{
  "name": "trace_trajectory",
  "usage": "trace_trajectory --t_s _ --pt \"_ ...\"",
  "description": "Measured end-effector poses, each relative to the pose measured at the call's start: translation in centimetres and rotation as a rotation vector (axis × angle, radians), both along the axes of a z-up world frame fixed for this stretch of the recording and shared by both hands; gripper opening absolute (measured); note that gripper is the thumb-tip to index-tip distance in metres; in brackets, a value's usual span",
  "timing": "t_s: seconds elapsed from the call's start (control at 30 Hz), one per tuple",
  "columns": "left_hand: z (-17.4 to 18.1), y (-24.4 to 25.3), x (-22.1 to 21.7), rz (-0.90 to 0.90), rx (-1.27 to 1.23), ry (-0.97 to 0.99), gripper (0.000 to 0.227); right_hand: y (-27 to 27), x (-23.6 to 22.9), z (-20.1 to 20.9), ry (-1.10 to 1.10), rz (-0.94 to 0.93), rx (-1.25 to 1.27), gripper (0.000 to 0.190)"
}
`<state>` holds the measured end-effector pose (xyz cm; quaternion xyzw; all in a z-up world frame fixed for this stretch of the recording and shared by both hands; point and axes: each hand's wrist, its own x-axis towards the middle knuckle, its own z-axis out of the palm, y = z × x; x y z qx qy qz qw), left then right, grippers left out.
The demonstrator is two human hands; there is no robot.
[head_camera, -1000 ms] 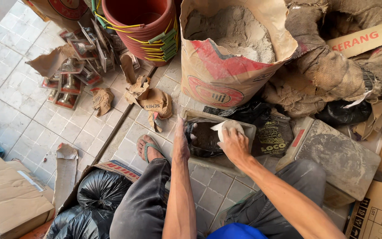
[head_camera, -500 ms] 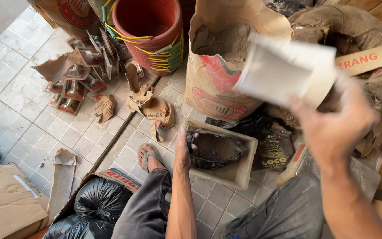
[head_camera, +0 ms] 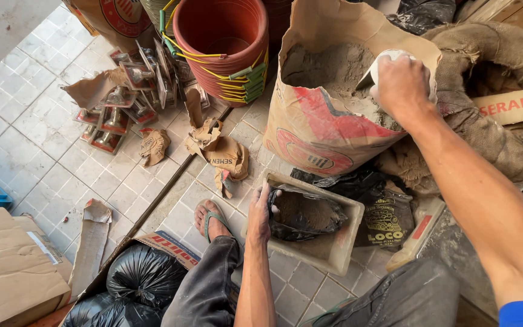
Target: The person uses a scoop to transfer a grey powdered material from a large open bag into small black plastic bags, and then ties each plastic bag closed.
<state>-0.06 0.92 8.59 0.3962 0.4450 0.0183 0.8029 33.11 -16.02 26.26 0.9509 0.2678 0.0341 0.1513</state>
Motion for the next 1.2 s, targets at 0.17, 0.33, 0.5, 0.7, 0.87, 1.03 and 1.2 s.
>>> trace_trajectory --t_s 0.17,0.33,0.5,0.7,0.87,1.03,1.2 --pt "-0.4 0.5 -0.1 0.007 0.003 -0.017 0.034 0.2 0.8 0.4 0.083 -0.105 0.167 0.028" --pt "-0.2 0.1 0.1 0.005 -0.008 0.008 0.039 -1.8 -0.2 0.8 0.159 -0.118 0.265 0.027" --pt "-0.1 0.3 -0.1 0.013 -0.016 -0.005 0.038 -3.6 0.0 -0.4 -0.089 0.132 0.275 0.037" --pt "-1.1 0.5 0.0 0.026 0.002 -0.025 0.035 -4.3 0.4 -0.2 -0.127 0.128 0.249 0.038" --pt "0.3 0.3 0.3 0.006 -0.013 -0.015 0.039 -2.9 2.1 -1.4 0.041 -0.05 0.32 0.032" --pt "0.4 0.7 0.8 -0.018 0.075 0.014 0.041 0.6 1.0 -0.7 0.407 -0.331 0.399 0.025" --pt "-1.2 -0.4 -0.2 -0.005 0.094 -0.053 0.066 0.0 2.4 -5.7 0.316 -0.25 0.31 0.053"
